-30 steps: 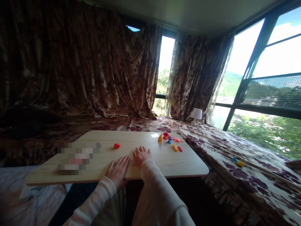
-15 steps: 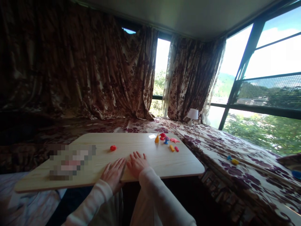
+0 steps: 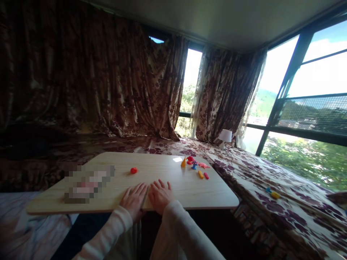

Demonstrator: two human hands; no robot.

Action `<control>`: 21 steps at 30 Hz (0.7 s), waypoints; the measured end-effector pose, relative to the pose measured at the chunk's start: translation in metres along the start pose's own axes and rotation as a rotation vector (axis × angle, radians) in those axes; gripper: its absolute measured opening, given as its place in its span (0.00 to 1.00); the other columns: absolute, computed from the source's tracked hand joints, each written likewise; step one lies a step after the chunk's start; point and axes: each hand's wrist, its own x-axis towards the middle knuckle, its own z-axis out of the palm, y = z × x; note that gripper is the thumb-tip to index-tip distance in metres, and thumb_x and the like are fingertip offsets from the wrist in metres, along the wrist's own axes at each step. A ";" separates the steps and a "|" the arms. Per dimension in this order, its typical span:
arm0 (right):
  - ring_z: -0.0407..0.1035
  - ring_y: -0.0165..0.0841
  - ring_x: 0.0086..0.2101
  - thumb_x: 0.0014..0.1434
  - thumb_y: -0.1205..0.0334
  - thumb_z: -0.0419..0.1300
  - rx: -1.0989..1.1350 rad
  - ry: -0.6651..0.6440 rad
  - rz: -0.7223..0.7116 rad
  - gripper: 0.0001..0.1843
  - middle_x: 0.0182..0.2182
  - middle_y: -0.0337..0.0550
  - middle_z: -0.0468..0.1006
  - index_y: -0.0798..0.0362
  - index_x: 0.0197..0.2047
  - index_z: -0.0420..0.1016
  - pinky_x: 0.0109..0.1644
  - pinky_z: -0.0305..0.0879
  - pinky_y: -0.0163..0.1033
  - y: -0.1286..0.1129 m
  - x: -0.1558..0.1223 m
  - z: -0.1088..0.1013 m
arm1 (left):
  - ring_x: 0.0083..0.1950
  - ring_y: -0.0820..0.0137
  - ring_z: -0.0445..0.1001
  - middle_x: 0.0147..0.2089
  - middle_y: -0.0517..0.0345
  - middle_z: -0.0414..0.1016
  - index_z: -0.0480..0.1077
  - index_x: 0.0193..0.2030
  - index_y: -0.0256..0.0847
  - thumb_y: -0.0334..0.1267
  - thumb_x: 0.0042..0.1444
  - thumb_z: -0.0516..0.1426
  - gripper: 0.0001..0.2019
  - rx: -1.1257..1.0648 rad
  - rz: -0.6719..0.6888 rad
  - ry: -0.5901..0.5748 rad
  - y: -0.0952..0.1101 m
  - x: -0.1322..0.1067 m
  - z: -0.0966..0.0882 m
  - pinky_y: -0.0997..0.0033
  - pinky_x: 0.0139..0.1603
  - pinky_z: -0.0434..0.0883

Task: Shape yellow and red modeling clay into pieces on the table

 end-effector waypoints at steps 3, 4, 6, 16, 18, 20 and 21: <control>0.63 0.41 0.54 0.65 0.56 0.53 -0.016 0.040 0.080 0.18 0.57 0.48 0.66 0.51 0.57 0.65 0.57 0.60 0.55 0.008 0.029 0.000 | 0.71 0.61 0.46 0.71 0.48 0.46 0.49 0.67 0.36 0.37 0.42 0.55 0.42 0.002 0.001 -0.003 0.000 0.000 -0.001 0.50 0.69 0.44; 0.66 0.40 0.50 0.64 0.56 0.55 -0.019 0.051 0.110 0.18 0.54 0.48 0.68 0.53 0.55 0.66 0.53 0.64 0.53 0.011 0.039 0.000 | 0.71 0.61 0.46 0.71 0.48 0.46 0.48 0.68 0.36 0.37 0.42 0.54 0.42 0.004 0.003 -0.005 0.000 -0.001 -0.001 0.50 0.69 0.44; 0.69 0.37 0.45 0.63 0.57 0.57 -0.017 0.064 0.147 0.17 0.51 0.47 0.70 0.54 0.53 0.67 0.47 0.69 0.49 0.014 0.052 -0.001 | 0.71 0.61 0.45 0.71 0.48 0.45 0.48 0.68 0.34 0.38 0.42 0.54 0.43 0.007 0.011 -0.007 -0.001 -0.001 -0.001 0.51 0.69 0.44; 0.46 0.34 0.64 0.67 0.58 0.47 0.070 -0.021 -0.096 0.22 0.63 0.40 0.59 0.45 0.64 0.57 0.67 0.38 0.51 -0.007 -0.015 -0.005 | 0.71 0.59 0.45 0.70 0.46 0.47 0.50 0.67 0.33 0.37 0.44 0.55 0.41 -0.071 0.010 -0.005 0.000 0.001 0.001 0.48 0.69 0.43; 0.48 0.37 0.63 0.67 0.58 0.47 0.089 0.001 -0.056 0.21 0.63 0.43 0.60 0.47 0.62 0.60 0.66 0.40 0.53 -0.005 -0.005 -0.004 | 0.71 0.57 0.44 0.70 0.44 0.46 0.49 0.67 0.34 0.40 0.42 0.58 0.43 -0.098 0.010 -0.006 0.000 0.000 -0.001 0.46 0.69 0.42; 0.56 0.41 0.59 0.66 0.58 0.51 0.110 0.044 0.025 0.18 0.60 0.48 0.63 0.50 0.58 0.64 0.62 0.50 0.56 0.002 0.017 -0.004 | 0.71 0.53 0.43 0.70 0.43 0.45 0.49 0.67 0.34 0.44 0.37 0.62 0.49 -0.132 0.018 -0.008 -0.001 0.000 -0.005 0.46 0.69 0.41; 0.62 0.41 0.55 0.65 0.58 0.53 0.128 0.065 0.069 0.17 0.57 0.49 0.65 0.52 0.56 0.66 0.58 0.58 0.55 0.006 0.030 -0.004 | 0.71 0.53 0.43 0.70 0.43 0.46 0.49 0.67 0.34 0.46 0.35 0.63 0.51 -0.152 0.024 -0.004 -0.002 -0.001 -0.008 0.47 0.69 0.43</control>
